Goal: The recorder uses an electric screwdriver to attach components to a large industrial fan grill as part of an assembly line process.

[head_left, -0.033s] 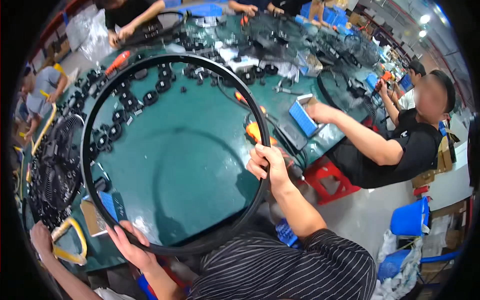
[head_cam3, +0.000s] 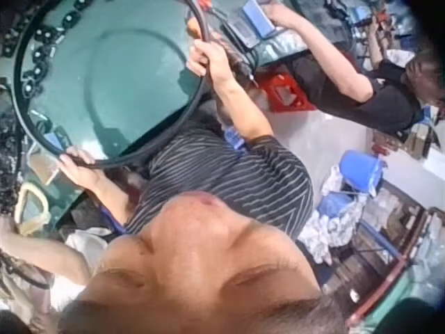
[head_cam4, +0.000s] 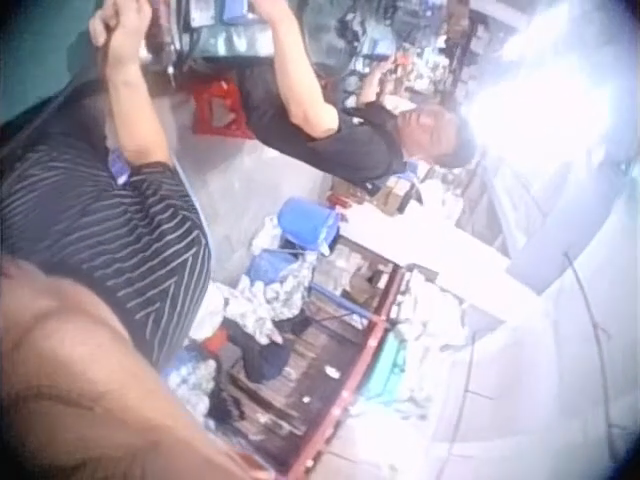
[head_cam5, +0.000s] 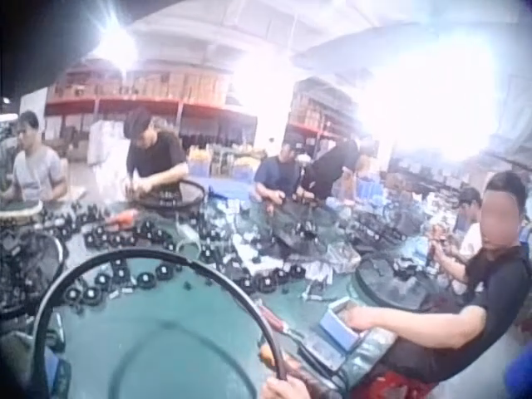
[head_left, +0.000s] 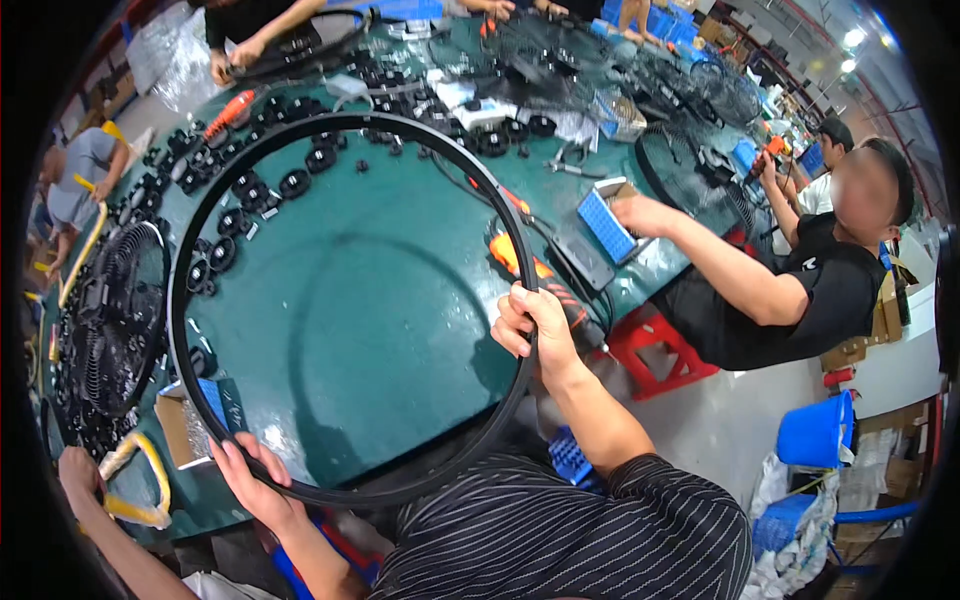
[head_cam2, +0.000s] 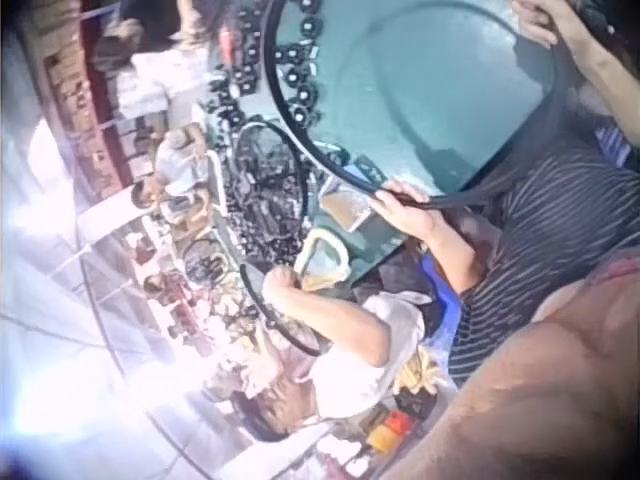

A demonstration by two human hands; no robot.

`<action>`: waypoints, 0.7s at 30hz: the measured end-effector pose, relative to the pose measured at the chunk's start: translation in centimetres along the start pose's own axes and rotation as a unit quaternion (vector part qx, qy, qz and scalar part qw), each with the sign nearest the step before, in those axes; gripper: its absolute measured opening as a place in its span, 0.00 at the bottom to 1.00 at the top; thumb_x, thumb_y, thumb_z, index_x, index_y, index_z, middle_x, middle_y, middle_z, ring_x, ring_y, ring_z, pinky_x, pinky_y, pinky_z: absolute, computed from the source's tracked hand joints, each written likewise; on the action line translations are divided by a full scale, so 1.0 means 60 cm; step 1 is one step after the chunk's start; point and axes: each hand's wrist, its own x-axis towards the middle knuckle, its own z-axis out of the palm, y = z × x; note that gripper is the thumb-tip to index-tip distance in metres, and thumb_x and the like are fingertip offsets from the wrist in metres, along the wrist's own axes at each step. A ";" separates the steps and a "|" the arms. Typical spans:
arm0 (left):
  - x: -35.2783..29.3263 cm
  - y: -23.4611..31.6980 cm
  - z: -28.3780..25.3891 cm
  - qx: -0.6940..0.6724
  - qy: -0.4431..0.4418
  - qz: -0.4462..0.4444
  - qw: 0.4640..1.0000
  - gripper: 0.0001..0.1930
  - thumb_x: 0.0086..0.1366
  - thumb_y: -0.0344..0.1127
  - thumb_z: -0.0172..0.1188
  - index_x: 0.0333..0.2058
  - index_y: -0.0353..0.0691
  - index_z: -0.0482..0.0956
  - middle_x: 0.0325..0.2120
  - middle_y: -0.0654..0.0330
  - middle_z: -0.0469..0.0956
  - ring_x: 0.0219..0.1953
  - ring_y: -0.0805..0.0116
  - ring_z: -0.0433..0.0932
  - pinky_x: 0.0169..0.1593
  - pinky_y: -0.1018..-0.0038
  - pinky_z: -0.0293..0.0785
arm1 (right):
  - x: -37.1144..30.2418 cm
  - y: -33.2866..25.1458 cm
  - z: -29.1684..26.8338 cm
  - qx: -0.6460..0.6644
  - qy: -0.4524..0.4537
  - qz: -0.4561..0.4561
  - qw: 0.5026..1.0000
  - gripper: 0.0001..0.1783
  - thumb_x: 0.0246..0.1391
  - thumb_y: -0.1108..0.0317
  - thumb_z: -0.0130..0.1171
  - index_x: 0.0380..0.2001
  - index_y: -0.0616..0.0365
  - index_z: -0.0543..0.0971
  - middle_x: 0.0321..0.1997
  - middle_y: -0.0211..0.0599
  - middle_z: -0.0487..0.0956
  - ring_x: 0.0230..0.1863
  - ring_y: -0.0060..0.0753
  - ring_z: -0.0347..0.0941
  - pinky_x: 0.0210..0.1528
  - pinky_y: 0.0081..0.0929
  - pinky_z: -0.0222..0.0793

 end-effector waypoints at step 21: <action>0.089 -0.091 -0.078 -0.066 -0.085 -0.126 0.986 0.23 0.77 0.53 0.41 0.35 0.36 0.67 0.26 0.64 0.65 0.11 0.81 0.55 0.11 0.83 0.51 | -0.039 0.078 -0.049 -0.058 0.010 -0.015 0.998 0.36 0.71 0.40 0.26 0.30 0.61 0.72 0.22 0.38 0.71 0.19 0.36 0.72 0.23 0.27 0.65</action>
